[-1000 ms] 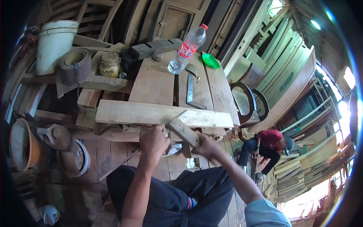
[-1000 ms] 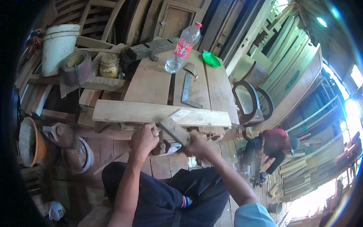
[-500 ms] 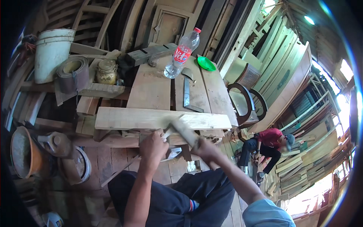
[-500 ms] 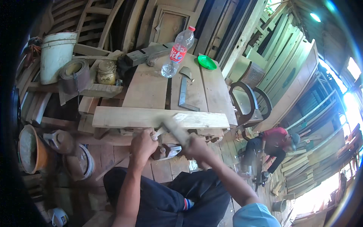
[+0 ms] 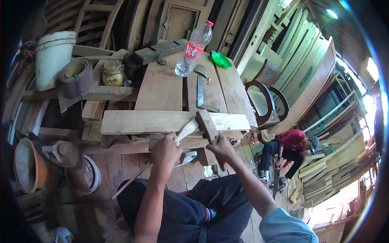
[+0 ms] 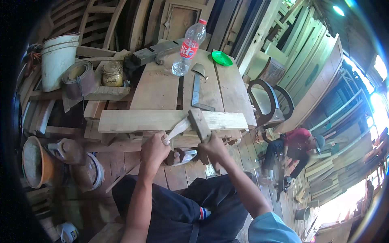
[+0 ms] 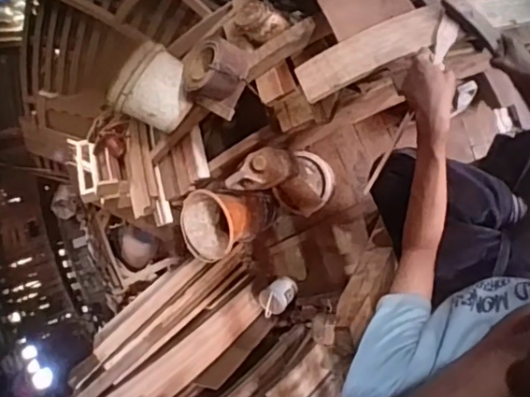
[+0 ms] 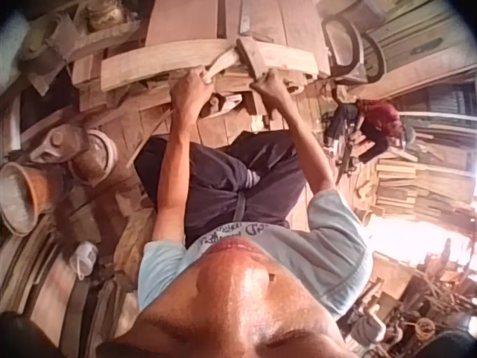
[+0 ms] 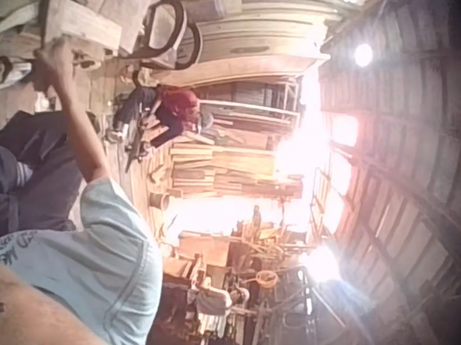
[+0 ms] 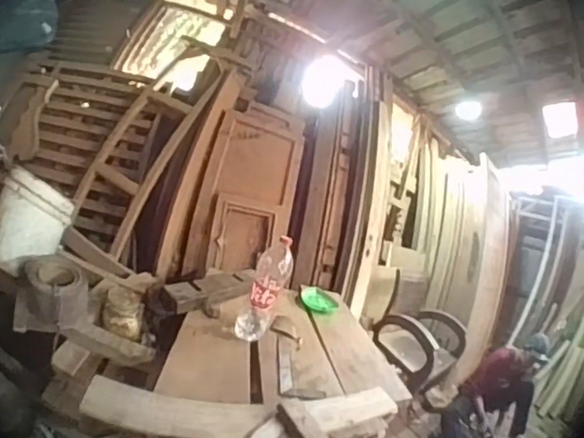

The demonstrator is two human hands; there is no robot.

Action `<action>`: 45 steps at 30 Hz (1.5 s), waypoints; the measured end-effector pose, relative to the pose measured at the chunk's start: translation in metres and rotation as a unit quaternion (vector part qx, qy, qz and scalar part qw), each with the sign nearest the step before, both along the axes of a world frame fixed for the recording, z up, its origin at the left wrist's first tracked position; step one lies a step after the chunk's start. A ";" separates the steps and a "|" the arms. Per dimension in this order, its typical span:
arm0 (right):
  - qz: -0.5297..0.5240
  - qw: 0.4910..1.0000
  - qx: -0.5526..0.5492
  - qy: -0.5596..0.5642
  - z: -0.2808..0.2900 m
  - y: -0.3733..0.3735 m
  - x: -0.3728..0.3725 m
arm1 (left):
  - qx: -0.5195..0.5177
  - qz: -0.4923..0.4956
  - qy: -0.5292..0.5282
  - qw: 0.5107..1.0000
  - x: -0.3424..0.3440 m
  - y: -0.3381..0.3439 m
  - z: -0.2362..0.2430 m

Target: The person smooths a shaped wooden piece with a wooden block tool, then rubs and touches the surface and edges of the wooden piece with their fingers.

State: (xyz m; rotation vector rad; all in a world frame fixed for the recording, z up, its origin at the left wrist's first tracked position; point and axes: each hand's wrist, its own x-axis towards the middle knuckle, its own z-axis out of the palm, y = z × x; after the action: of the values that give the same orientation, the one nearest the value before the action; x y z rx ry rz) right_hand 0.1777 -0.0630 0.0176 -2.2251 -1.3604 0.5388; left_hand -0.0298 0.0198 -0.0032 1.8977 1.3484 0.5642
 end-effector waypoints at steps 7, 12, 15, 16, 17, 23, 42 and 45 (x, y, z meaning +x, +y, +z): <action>-0.040 0.989 -0.109 0.092 0.036 0.000 -0.017 | -0.004 -0.001 -0.008 1.000 -0.004 0.002 0.000; 0.159 0.961 0.089 -0.209 -0.021 -0.025 0.000 | 0.007 0.002 -0.021 1.000 0.000 0.005 -0.002; 0.007 0.998 -0.060 -0.011 -0.004 0.001 0.031 | -0.010 -0.008 -0.023 1.000 0.001 0.002 0.006; 0.014 0.998 -0.060 -0.007 -0.002 0.003 0.017 | -0.005 -0.003 -0.013 1.000 -0.004 0.004 0.005; -0.004 0.999 -0.053 0.003 0.004 0.002 -0.002 | 0.025 0.005 -0.007 1.000 -0.004 0.004 -0.002; -0.006 0.992 -0.127 -0.017 0.013 0.001 0.023 | 0.001 -0.006 -0.006 1.000 0.002 0.002 0.003; 0.003 0.994 -0.092 -0.060 0.028 0.013 0.022 | -0.003 -0.003 -0.008 1.000 0.003 0.002 0.001; 0.064 0.992 -0.074 -0.075 -0.003 -0.005 0.024 | 0.007 -0.005 -0.002 1.000 0.007 0.002 0.003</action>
State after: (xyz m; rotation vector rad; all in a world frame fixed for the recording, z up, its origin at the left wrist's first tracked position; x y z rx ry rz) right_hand 0.2019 -0.0677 0.0146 -2.3497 -1.5953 0.5417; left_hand -0.0229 0.0223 -0.0005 1.9117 1.3344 0.5735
